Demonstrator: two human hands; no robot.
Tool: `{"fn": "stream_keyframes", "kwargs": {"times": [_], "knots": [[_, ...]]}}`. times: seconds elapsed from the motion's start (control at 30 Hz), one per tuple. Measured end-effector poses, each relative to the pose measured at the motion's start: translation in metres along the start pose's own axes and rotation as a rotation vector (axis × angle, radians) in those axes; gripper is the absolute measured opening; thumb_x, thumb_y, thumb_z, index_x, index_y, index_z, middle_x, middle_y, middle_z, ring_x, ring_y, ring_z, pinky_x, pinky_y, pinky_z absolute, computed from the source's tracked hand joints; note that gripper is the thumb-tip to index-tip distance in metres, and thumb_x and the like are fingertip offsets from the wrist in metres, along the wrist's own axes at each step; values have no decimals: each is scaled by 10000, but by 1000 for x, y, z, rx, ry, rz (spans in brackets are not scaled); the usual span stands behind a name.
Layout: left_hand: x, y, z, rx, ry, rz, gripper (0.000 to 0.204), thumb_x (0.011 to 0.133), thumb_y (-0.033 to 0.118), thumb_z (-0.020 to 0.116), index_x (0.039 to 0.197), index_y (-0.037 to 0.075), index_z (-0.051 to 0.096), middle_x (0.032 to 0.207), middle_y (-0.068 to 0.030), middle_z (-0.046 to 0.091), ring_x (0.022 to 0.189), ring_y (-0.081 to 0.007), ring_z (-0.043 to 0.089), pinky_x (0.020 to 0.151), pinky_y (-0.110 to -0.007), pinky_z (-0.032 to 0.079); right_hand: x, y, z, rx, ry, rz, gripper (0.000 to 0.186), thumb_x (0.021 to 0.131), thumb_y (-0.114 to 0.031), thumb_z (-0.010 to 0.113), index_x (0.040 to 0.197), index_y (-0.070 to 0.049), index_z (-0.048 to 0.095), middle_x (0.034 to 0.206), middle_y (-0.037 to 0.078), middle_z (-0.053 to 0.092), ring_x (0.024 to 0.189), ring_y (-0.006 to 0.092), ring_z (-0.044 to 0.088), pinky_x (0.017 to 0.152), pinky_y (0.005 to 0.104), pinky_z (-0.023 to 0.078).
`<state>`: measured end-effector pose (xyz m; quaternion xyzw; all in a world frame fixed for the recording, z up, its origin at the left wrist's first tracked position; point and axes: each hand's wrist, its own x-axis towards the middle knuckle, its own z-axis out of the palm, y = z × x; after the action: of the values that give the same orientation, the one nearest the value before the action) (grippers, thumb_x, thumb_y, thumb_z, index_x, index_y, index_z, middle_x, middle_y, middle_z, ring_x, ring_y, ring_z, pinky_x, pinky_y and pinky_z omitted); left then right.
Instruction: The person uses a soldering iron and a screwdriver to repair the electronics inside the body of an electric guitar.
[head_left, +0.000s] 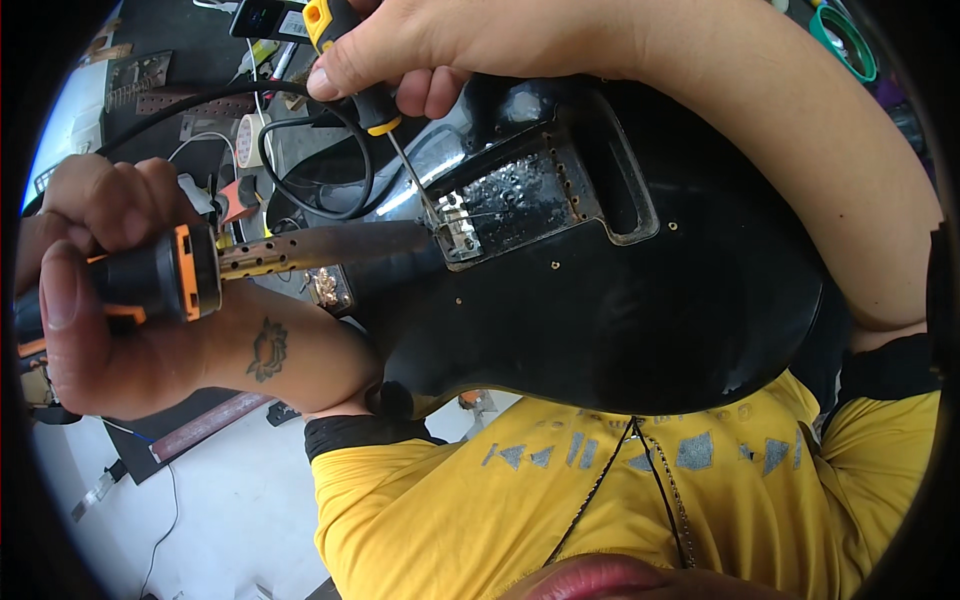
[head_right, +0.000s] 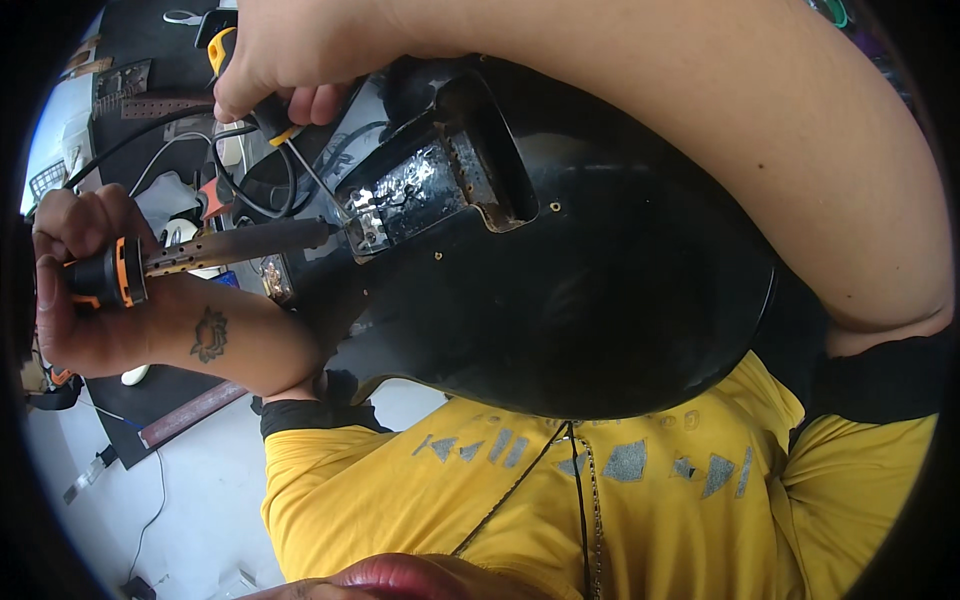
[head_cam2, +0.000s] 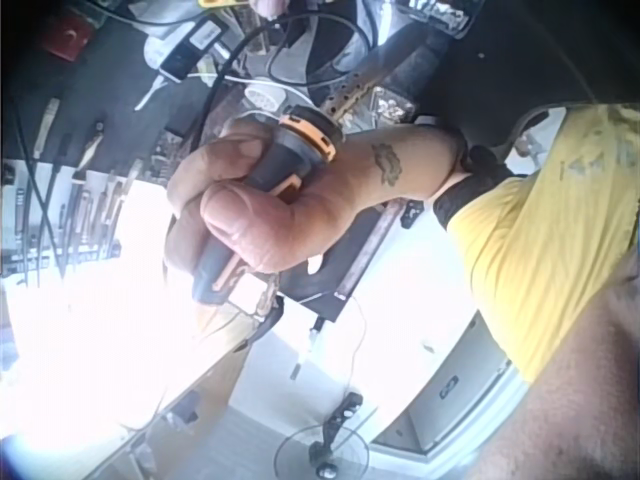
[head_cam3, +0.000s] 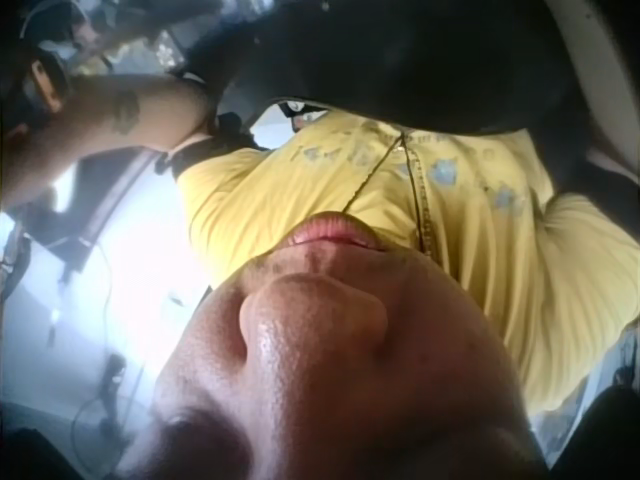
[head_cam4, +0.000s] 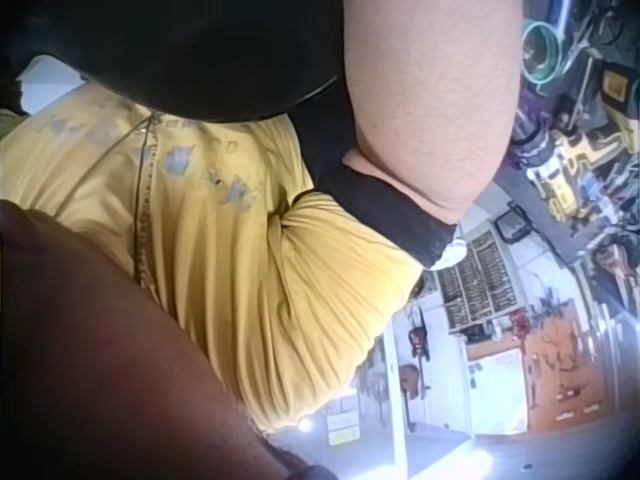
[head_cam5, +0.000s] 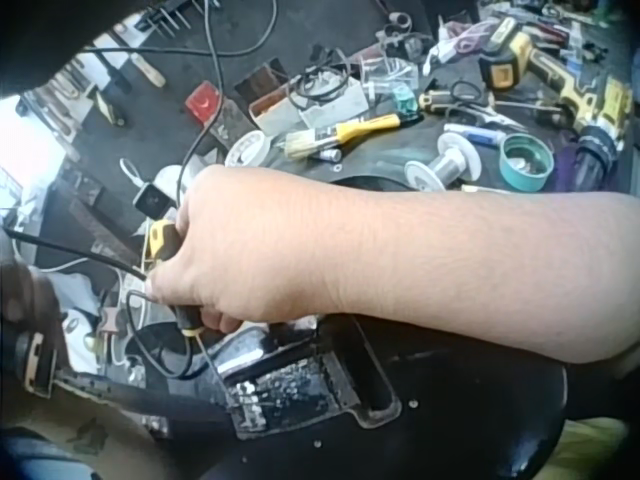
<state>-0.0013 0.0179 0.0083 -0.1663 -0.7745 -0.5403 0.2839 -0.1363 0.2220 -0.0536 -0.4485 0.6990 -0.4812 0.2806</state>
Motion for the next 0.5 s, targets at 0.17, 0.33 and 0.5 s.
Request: {"fn": "stream_keyframes", "kwargs": {"times": [0.17,0.33,0.5], "knots": [[0,3,-9,-21,-76,-36,179,882,196,516,819,55,424,764,-149,447,576,-144,298,539,-309,270,5,4,-1,-119,-39,-82,377,996,-289,644,899,59,751,762,144,746,706,247,725,695,348,573],[-1,4,-7,27,-56,-18,177,875,196,514,798,55,438,763,-146,443,565,-143,300,532,-306,266,18,-12,12,-142,31,316,345,1001,-275,639,913,37,756,779,147,749,711,251,726,701,345,578],[1,4,-6,-10,-88,-28,174,872,190,508,783,54,445,768,-147,444,575,-144,319,536,-306,267,27,45,10,-829,139,-669,327,971,-256,665,884,45,758,756,150,742,699,234,723,690,342,576]]}}
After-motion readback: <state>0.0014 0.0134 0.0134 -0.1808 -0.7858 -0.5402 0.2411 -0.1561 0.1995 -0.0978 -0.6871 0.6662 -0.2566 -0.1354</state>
